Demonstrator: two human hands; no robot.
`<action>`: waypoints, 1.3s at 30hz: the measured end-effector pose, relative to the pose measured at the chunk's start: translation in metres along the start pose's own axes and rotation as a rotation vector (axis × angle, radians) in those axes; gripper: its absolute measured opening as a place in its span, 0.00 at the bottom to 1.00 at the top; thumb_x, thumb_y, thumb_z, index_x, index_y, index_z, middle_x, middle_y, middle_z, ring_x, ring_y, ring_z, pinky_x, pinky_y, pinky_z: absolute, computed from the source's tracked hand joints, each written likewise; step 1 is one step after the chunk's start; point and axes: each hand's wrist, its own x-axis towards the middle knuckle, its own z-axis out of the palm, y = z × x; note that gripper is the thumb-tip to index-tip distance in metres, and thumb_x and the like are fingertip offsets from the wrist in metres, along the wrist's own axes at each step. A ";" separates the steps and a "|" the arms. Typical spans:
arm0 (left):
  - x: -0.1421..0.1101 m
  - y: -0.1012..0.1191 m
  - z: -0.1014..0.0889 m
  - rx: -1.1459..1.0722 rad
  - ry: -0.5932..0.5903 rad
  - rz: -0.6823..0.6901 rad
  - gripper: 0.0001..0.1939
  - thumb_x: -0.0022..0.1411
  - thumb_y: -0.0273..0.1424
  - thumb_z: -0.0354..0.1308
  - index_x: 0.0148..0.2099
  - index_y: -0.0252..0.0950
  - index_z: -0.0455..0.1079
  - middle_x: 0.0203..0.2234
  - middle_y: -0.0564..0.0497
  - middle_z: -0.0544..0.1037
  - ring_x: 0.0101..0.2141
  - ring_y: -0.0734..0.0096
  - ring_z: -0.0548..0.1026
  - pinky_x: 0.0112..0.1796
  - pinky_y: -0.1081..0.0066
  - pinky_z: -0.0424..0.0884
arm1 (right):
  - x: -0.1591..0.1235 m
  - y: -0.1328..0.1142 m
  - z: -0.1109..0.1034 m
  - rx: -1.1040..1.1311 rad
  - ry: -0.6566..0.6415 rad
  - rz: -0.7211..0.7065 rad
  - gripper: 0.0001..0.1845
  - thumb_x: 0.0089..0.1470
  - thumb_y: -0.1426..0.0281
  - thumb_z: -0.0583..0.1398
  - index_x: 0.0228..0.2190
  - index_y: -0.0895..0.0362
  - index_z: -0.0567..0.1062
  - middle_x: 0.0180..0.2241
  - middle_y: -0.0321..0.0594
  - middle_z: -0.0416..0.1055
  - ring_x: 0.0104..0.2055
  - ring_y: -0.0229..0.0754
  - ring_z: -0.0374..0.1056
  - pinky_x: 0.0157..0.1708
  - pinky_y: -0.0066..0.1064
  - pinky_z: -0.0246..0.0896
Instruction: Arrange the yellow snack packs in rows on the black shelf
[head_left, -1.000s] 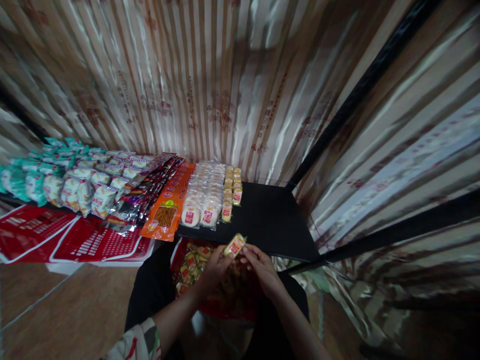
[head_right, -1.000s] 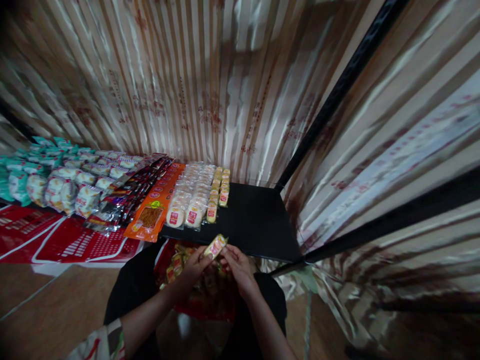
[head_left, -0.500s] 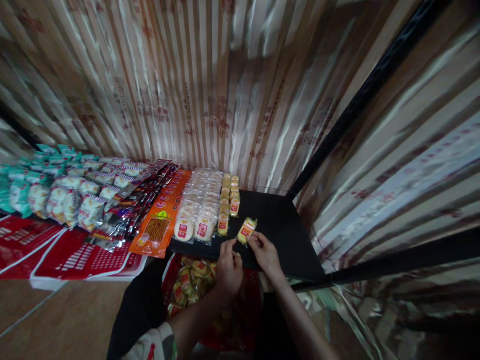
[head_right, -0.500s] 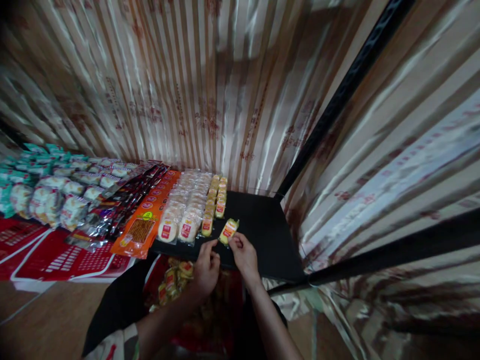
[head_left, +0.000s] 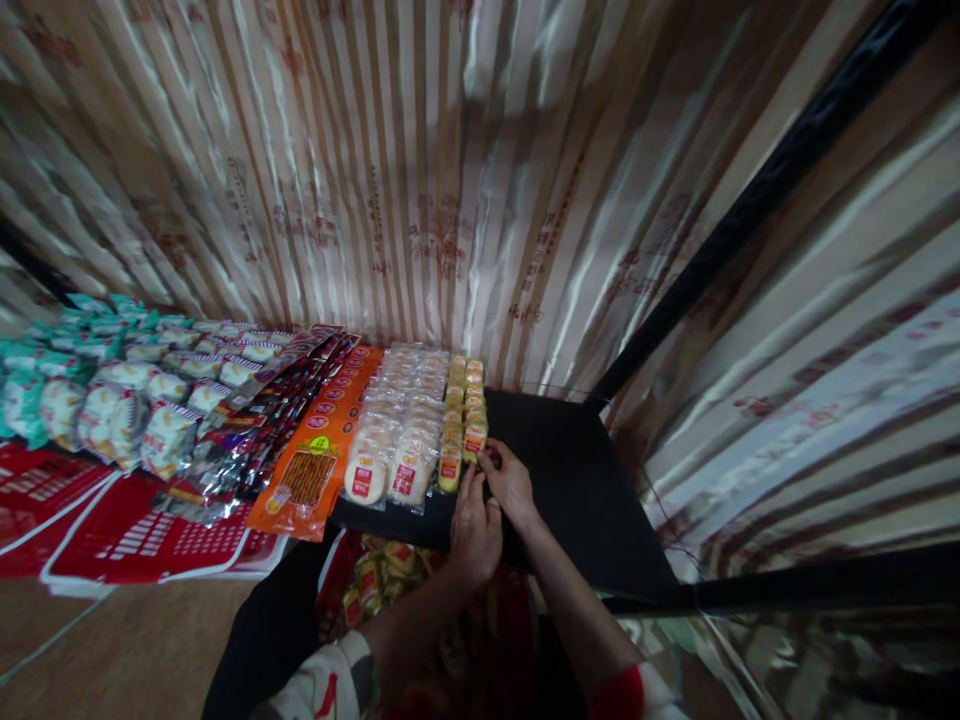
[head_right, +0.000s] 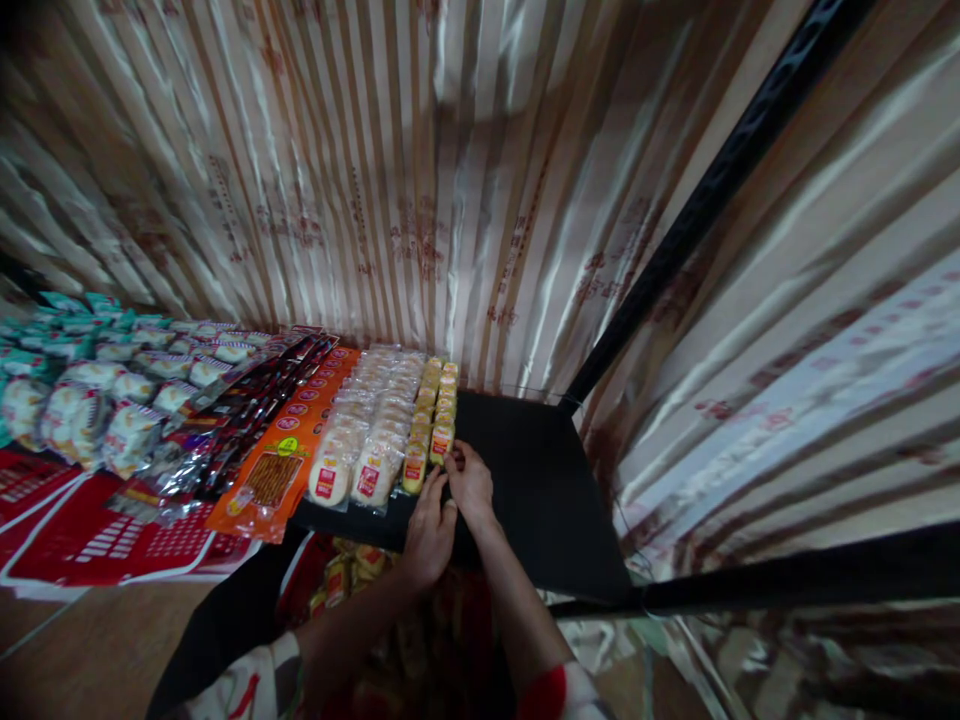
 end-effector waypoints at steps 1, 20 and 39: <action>0.001 -0.001 0.001 -0.013 0.001 -0.003 0.28 0.60 0.26 0.44 0.63 0.26 0.54 0.63 0.42 0.55 0.62 0.68 0.52 0.62 0.67 0.47 | 0.001 0.000 0.001 -0.012 0.005 -0.007 0.20 0.48 0.62 0.55 0.42 0.56 0.73 0.34 0.40 0.73 0.32 0.40 0.70 0.36 0.33 0.66; -0.009 -0.015 0.005 -0.136 0.073 0.080 0.26 0.59 0.25 0.42 0.60 0.29 0.57 0.58 0.41 0.64 0.58 0.66 0.61 0.59 0.64 0.55 | -0.008 0.003 0.008 -0.036 0.040 -0.071 0.30 0.50 0.59 0.53 0.53 0.58 0.66 0.41 0.46 0.72 0.37 0.44 0.69 0.42 0.39 0.65; -0.082 -0.149 -0.081 0.293 0.170 -0.363 0.14 0.57 0.26 0.49 0.45 0.31 0.68 0.46 0.40 0.71 0.50 0.57 0.66 0.52 0.62 0.59 | -0.169 -0.007 0.072 0.070 -0.312 -0.075 0.15 0.54 0.63 0.51 0.37 0.53 0.75 0.34 0.40 0.77 0.36 0.44 0.72 0.40 0.37 0.67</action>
